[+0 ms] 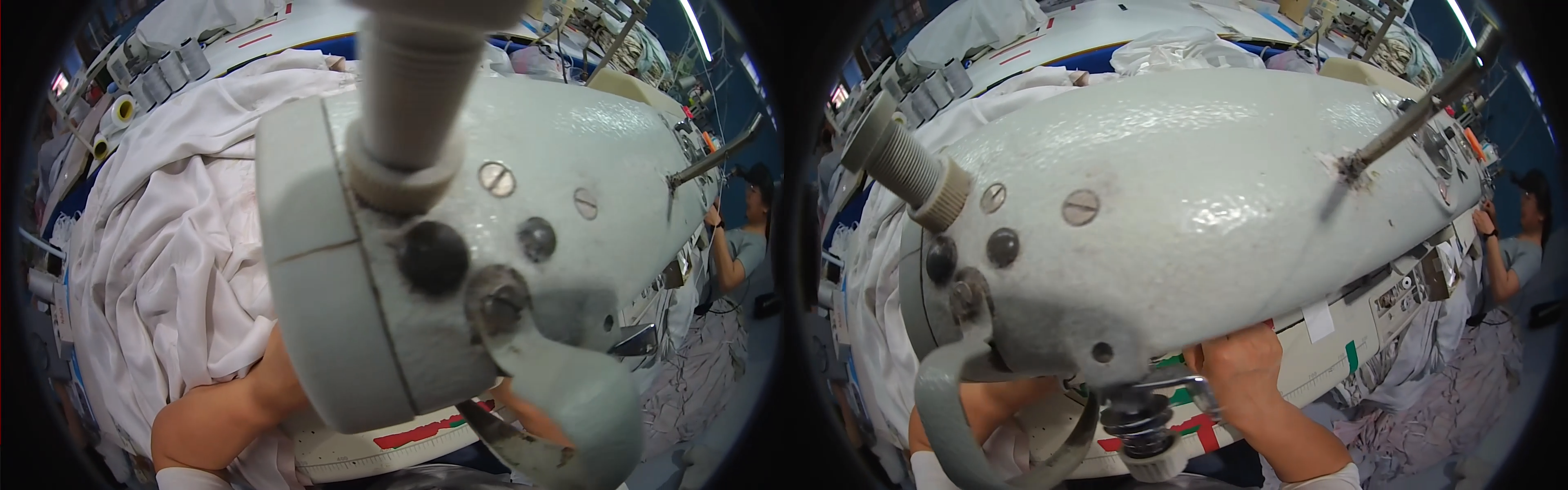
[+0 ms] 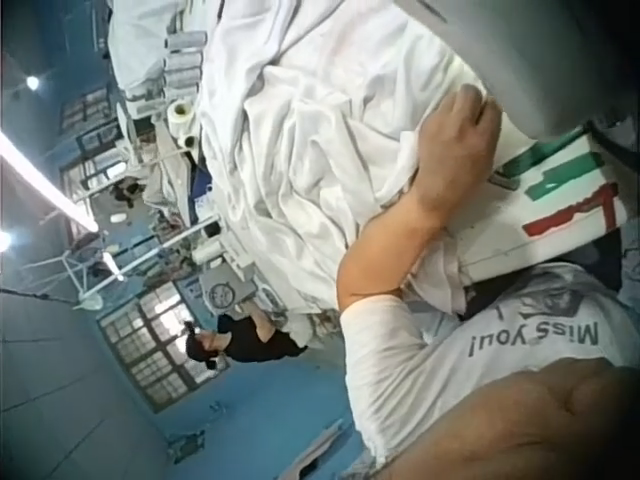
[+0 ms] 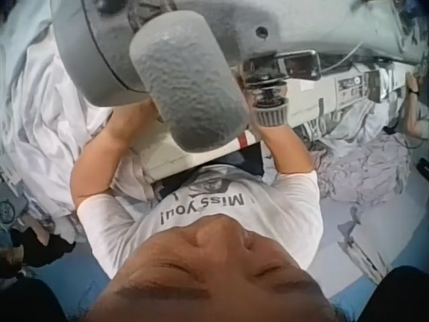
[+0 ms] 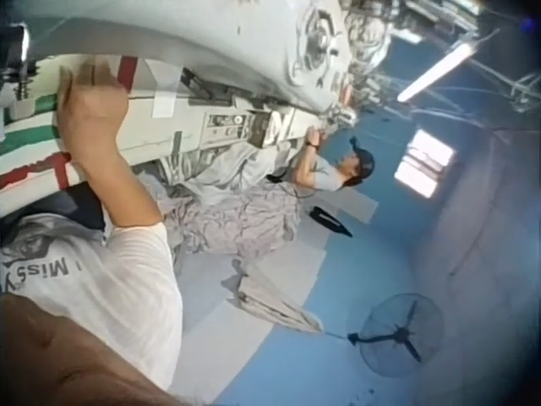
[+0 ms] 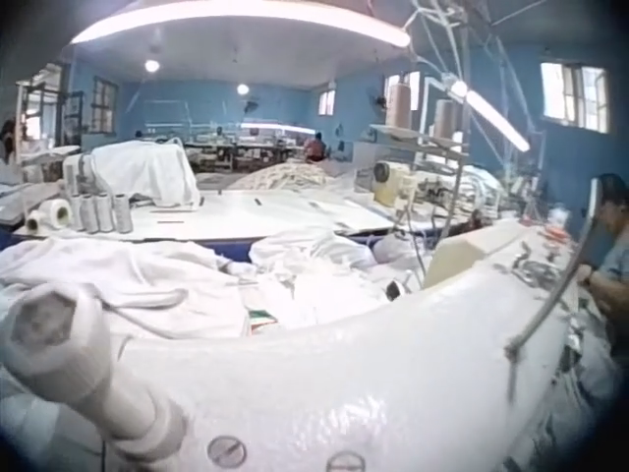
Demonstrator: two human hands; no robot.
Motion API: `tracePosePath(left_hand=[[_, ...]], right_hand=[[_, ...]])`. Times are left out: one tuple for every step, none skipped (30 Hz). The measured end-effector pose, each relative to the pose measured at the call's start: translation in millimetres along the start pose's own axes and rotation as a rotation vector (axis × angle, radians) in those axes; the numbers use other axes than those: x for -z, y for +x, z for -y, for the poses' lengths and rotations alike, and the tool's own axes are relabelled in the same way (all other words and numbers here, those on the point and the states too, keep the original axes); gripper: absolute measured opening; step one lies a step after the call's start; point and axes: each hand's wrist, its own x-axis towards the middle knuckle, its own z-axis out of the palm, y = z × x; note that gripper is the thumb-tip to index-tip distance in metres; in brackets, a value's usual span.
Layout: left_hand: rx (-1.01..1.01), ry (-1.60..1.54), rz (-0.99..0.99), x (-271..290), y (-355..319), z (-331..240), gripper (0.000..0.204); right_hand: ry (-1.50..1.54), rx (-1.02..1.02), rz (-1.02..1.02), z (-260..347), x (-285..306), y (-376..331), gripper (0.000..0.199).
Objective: Operating an industrial sewing machine to stitch together pieces of white pillow fabric.
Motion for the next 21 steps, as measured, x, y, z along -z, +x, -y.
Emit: tracePosePath(left_hand=[[0.004,0.020,-0.001,5.4,2.5,-2.6,0.014],[0.028,-0.017,-0.031,16.2,2.4,-7.1,0.011],[0.020,-0.027,-0.031,16.3,4.7,-6.9,0.011],[0.051,-0.112,-0.029,16.5,5.5,-6.3,0.021],[0.086,-0.192,-0.026,16.5,5.6,-5.6,0.031],[0.085,-0.193,-0.026,15.9,6.3,-5.5,0.031],[0.078,-0.180,-0.030,16.9,5.8,-5.6,0.031],[0.076,-0.160,-0.034,19.8,4.0,-6.0,0.032],[0.090,-0.145,-0.032,23.6,2.2,-8.0,0.032],[0.087,-0.107,-0.018,27.1,1.6,-10.9,0.029],[0.065,-0.113,-0.017,15.8,6.0,-6.7,0.025],[0.044,-0.119,-0.017,3.9,11.0,-2.9,0.021],[0.020,-0.100,-0.007,-0.6,18.6,-4.4,0.018],[0.040,-0.033,0.027,3.0,13.6,-3.4,0.014],[0.058,0.028,0.060,5.5,7.7,-1.5,0.011],[0.046,0.055,0.048,6.1,3.6,0.2,0.009],[0.060,0.072,0.054,8.2,0.2,1.2,0.009],[0.049,0.076,0.028,8.8,0.4,0.5,0.009],[0.037,0.078,0.003,9.2,0.3,0.9,0.009],[0.037,0.079,0.001,9.0,-0.2,2.5,0.009],[0.032,0.079,-0.014,8.1,0.3,4.3,0.010]], right_hand=[[0.020,-0.015,-0.067,4.5,0.1,4.6,0.016],[0.010,0.017,-0.120,7.6,4.8,11.1,0.013],[0.000,0.008,-0.120,5.5,4.9,8.9,0.013],[-0.007,-0.043,-0.032,4.1,4.2,5.6,0.013],[-0.009,-0.091,0.056,3.3,2.5,3.2,0.013],[0.017,-0.102,0.049,2.2,0.3,2.9,0.013],[0.022,-0.099,0.049,2.5,0.5,3.5,0.013],[0.020,-0.079,0.024,4.4,1.4,6.0,0.013],[0.024,-0.055,0.000,7.4,1.8,8.1,0.013],[0.040,-0.029,-0.014,9.0,1.8,8.5,0.014],[0.012,-0.022,-0.016,2.2,3.0,5.6,0.015],[-0.136,-0.073,0.250,-9.0,5.7,-5.2,0.033],[-0.138,-0.074,0.247,-13.2,14.7,-5.9,0.033],[-0.046,0.003,0.105,-10.0,10.3,-1.2,0.023],[0.045,0.067,-0.037,-6.5,3.6,3.1,0.016],[0.068,0.080,-0.038,-2.7,1.8,5.0,0.016],[0.045,0.076,-0.009,0.7,-0.1,6.0,0.021],[0.000,0.067,0.019,2.4,3.0,5.6,0.029],[-0.045,0.055,0.046,3.3,5.1,4.6,0.037],[-0.011,0.042,0.079,3.6,5.3,2.0,0.048],[-0.013,0.042,0.076,2.8,5.9,1.1,0.048]])
